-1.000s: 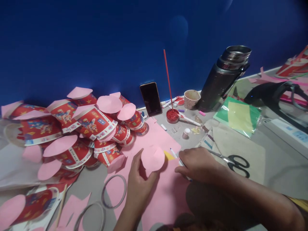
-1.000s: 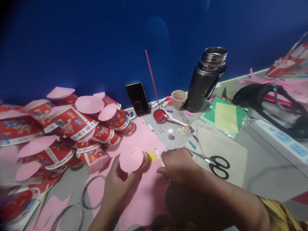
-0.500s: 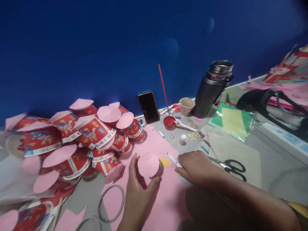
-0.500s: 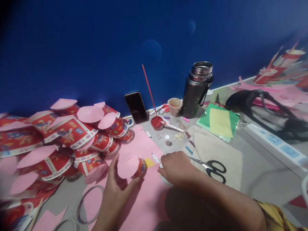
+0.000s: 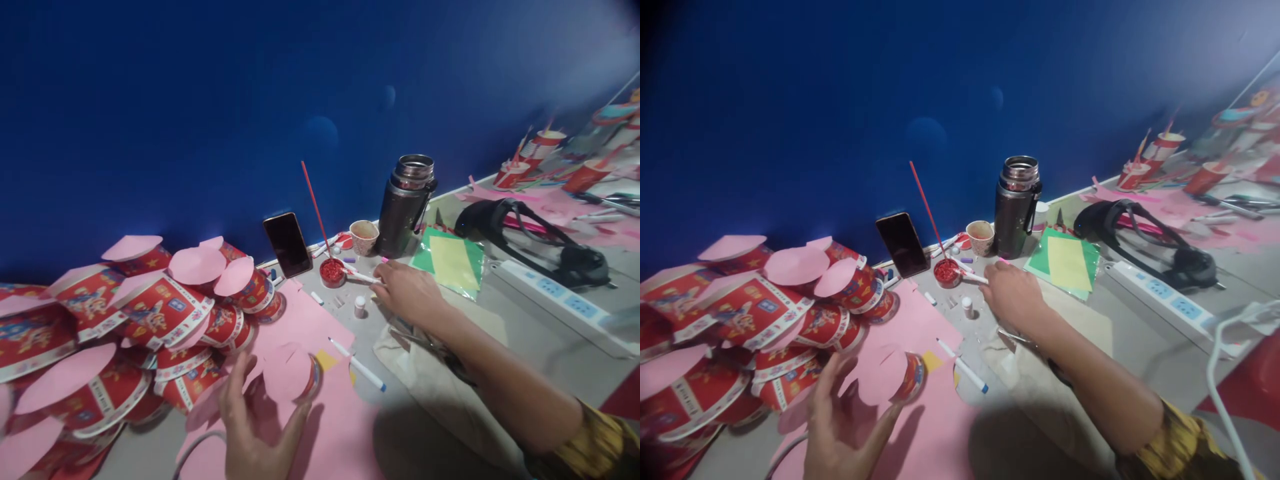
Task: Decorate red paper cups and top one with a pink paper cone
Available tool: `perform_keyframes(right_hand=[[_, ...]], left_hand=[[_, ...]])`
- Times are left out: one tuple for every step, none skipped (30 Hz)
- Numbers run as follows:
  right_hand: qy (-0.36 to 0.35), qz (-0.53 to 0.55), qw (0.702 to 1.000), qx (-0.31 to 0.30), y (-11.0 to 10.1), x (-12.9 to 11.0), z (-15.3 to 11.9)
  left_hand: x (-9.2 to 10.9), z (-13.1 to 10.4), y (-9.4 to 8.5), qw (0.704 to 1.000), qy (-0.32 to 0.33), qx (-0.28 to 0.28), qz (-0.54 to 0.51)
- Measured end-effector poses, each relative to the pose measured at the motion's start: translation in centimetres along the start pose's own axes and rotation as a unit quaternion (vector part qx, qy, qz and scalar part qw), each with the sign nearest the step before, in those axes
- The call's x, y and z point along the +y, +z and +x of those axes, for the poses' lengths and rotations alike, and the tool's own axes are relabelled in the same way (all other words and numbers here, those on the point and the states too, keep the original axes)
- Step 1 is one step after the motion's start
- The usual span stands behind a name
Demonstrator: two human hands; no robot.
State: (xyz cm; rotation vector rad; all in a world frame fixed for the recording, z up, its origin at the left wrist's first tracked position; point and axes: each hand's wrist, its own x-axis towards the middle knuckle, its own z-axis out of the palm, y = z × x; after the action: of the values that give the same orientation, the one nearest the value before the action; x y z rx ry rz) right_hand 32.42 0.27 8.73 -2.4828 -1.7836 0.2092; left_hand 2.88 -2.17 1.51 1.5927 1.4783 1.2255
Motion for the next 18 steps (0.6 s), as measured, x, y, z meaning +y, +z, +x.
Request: perform_keyframes(right_hand=[[0.002,0.0,1.0,0.001,0.1,0.3,0.4],[0.008,0.001,1.0,0.002,0.2,0.6,0.7],[0.018,0.002,1.0,0.002,0.1,1.1,0.9],[0.032,0.003,0.999,0.007,-0.1,1.6,0.9],[0.047,0.004,0.999,0.014,-0.3,2.2,0.7],[0.06,0.007,0.998,0.026,-0.6,2.9,0.5],[0.069,0.011,0.997,0.044,-0.9,3.7,0.2],[0.078,0.015,0.995,0.063,-1.2,4.4,0.0],[0.088,0.017,0.993,0.076,-1.3,5.0,-0.3],[0.097,0.014,0.992,0.08,-1.3,5.5,-0.7],[0.105,0.007,0.992,0.074,-1.2,6.0,-1.0],[0.109,-0.002,0.992,0.059,-1.1,6.4,-1.4],[0.11,-0.012,0.993,0.037,-0.8,6.6,-1.8],[0.107,-0.018,0.994,0.014,-0.5,6.8,-2.4],[0.099,-0.018,0.995,-0.008,-0.2,6.9,-3.0],[0.087,-0.011,0.996,-0.026,0.0,6.8,-3.8],[0.071,0.002,0.997,-0.041,0.3,6.6,-4.6],[0.052,0.017,0.997,-0.054,0.5,6.3,-5.4]], left_hand=[[0.0,0.0,-0.1,1.0,-0.001,-0.003,0.007],[-0.1,0.1,-0.2,1.0,-0.003,-0.007,0.01],[-0.2,0.2,-0.2,1.0,-0.006,-0.011,0.008],[-0.3,0.2,-0.3,1.0,-0.008,-0.016,0.003],[-0.4,0.3,-0.3,1.0,-0.011,-0.019,-0.003],[-0.4,0.3,-0.3,1.0,-0.016,-0.021,-0.007],[-0.5,0.3,-0.3,0.999,-0.023,-0.022,-0.012],[-0.5,0.3,-0.2,0.999,-0.031,-0.021,-0.018],[-0.4,0.3,-0.1,0.999,-0.038,-0.02,-0.021],[-0.4,0.2,0.1,0.999,-0.043,-0.019,-0.026],[-0.4,0.2,0.2,0.998,-0.045,-0.019,-0.031],[-0.3,0.1,0.3,0.998,-0.045,-0.02,-0.037],[-0.3,0.1,0.5,0.998,-0.044,-0.022,-0.044],[-0.3,0.1,0.6,0.998,-0.043,-0.024,-0.049],[-0.2,0.1,0.6,0.997,-0.043,-0.025,-0.053],[-0.1,0.1,0.7,0.997,-0.043,-0.026,-0.053],[0.0,0.2,0.7,0.998,-0.042,-0.027,-0.047],[0.2,0.2,0.7,0.998,-0.039,-0.029,-0.035]])
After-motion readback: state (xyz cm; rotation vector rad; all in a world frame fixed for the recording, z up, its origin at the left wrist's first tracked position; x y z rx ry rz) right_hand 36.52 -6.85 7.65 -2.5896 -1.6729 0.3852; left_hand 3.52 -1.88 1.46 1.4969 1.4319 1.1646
